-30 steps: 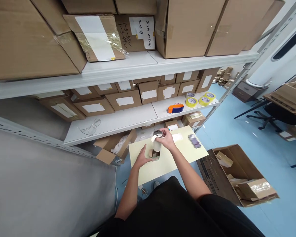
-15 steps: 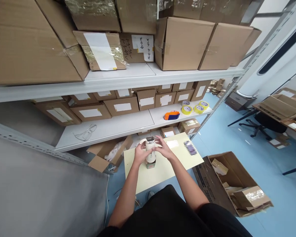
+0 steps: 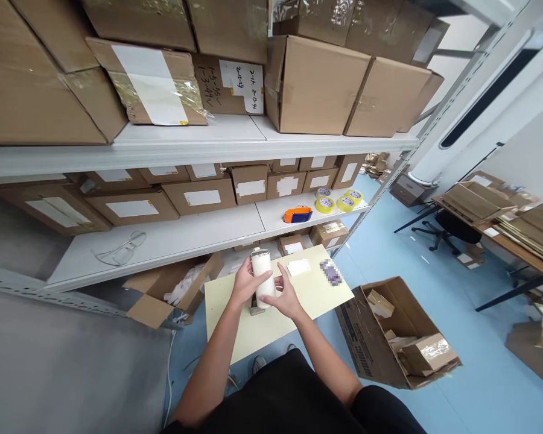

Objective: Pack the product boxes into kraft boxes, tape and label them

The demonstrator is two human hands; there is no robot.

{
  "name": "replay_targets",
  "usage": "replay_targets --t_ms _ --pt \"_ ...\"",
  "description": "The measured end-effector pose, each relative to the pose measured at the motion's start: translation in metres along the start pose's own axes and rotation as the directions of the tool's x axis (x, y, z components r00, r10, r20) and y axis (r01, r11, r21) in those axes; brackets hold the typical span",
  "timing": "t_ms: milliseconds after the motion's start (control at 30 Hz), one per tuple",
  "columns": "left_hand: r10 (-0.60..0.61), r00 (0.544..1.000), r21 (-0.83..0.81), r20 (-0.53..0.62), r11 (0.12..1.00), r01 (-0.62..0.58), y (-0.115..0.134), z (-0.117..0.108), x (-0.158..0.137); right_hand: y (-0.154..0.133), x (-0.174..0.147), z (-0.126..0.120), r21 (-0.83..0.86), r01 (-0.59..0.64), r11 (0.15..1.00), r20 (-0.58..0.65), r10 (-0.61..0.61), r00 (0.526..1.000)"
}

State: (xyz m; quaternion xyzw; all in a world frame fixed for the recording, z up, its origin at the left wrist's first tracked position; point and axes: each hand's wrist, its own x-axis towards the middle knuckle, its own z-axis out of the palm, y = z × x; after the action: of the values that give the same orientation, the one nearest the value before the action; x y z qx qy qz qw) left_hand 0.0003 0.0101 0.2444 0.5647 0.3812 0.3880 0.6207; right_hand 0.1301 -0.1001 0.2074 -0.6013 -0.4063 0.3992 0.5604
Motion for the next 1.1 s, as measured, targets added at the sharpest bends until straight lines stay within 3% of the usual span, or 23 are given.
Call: replay_targets --t_ms 133,200,333,500,700,867,1033,1100 --pt "0.023 0.994 -0.176 0.105 0.984 -0.004 0.006 0.001 -0.002 -0.006 -0.004 0.001 0.179 -0.092 0.98 0.197 0.056 0.979" --pt "0.044 0.992 -0.168 0.118 0.985 -0.024 0.008 -0.001 -0.002 -0.007 -0.004 0.003 0.197 -0.095 0.976 0.165 0.063 0.984" --pt "0.002 0.999 -0.096 0.04 0.995 0.001 0.008 -0.005 -0.001 -0.007 -0.006 0.008 0.119 -0.049 0.992 0.034 0.046 0.998" --pt "-0.021 0.995 -0.23 0.097 0.972 0.043 0.005 -0.012 0.001 -0.009 -0.008 0.009 0.161 -0.081 0.984 0.161 0.055 0.985" --pt "-0.011 0.998 -0.208 0.059 0.978 0.023 -0.001 -0.016 0.0 -0.006 -0.009 0.01 0.027 -0.09 0.996 0.037 0.089 0.995" --pt "-0.05 0.994 -0.302 0.098 0.95 0.078 -0.005 -0.018 -0.004 -0.002 -0.012 0.008 0.1 -0.11 0.989 0.171 0.092 0.981" --pt "-0.042 0.995 -0.204 0.086 0.977 0.059 -0.009 -0.019 -0.004 0.002 -0.011 0.007 -0.026 -0.072 0.997 0.038 0.073 0.997" --pt "-0.038 0.995 -0.209 0.091 0.976 0.056 -0.012 -0.02 -0.003 0.003 -0.01 0.006 -0.046 -0.064 0.997 0.043 0.066 0.997"
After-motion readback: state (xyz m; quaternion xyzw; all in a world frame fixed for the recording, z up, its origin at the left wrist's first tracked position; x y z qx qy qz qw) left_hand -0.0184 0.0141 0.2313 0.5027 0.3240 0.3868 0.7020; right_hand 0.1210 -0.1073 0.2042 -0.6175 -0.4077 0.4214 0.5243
